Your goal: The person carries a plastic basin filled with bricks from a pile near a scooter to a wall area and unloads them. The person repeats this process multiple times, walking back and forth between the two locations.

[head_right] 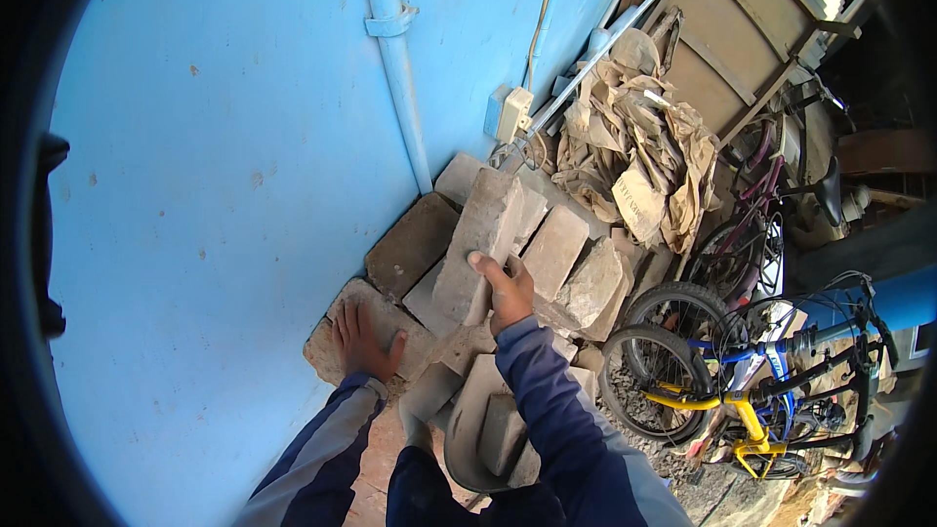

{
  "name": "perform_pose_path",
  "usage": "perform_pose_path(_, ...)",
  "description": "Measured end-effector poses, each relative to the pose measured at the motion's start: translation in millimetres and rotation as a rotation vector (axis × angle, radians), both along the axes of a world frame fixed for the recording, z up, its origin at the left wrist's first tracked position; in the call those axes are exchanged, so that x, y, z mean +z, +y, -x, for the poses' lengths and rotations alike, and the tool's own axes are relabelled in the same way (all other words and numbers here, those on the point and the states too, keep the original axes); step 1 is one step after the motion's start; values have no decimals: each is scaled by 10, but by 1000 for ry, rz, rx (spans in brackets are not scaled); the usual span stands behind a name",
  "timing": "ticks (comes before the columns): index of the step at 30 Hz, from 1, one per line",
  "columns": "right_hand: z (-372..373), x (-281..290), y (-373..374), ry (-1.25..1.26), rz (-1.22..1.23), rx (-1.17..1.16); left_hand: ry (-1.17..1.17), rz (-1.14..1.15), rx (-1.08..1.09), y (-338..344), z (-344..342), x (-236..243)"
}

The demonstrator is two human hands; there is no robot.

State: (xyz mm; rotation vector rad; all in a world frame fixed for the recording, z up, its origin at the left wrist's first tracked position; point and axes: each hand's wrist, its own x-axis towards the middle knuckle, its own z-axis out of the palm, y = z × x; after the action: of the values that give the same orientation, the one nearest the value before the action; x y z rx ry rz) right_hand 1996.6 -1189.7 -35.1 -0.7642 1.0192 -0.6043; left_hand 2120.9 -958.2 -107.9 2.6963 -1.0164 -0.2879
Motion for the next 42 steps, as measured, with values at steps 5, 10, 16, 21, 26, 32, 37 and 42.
perform_pose_path(5, -798, -419, -140, 397, 391, -96, 4, -27, -1, 14, -21, -27)
perform_pose_path(10, -876, -785, 102, 634, 725, 49, -77, -24, -29, 15, 5, -59)
perform_pose_path(16, 130, -857, 282, 371, 642, 87, -120, -42, -50, -22, 15, -92)
perform_pose_path(21, 2289, -1271, 737, 942, 333, 150, -205, 4, -91, -10, 40, -221)
perform_pose_path(26, 3320, -1658, 1778, 1152, -47, 357, -269, 12, -112, -3, 33, -284)
perform_pose_path(32, 3213, -1910, 2776, 1190, -206, 150, -211, -29, -88, -29, 30, -208)
perform_pose_path(37, 3487, -1727, 2402, 981, -161, 89, -188, -31, -70, -50, 28, -178)
perform_pose_path(42, 3256, -984, 1739, 594, -154, 51, -181, -63, -81, -29, 53, -168)
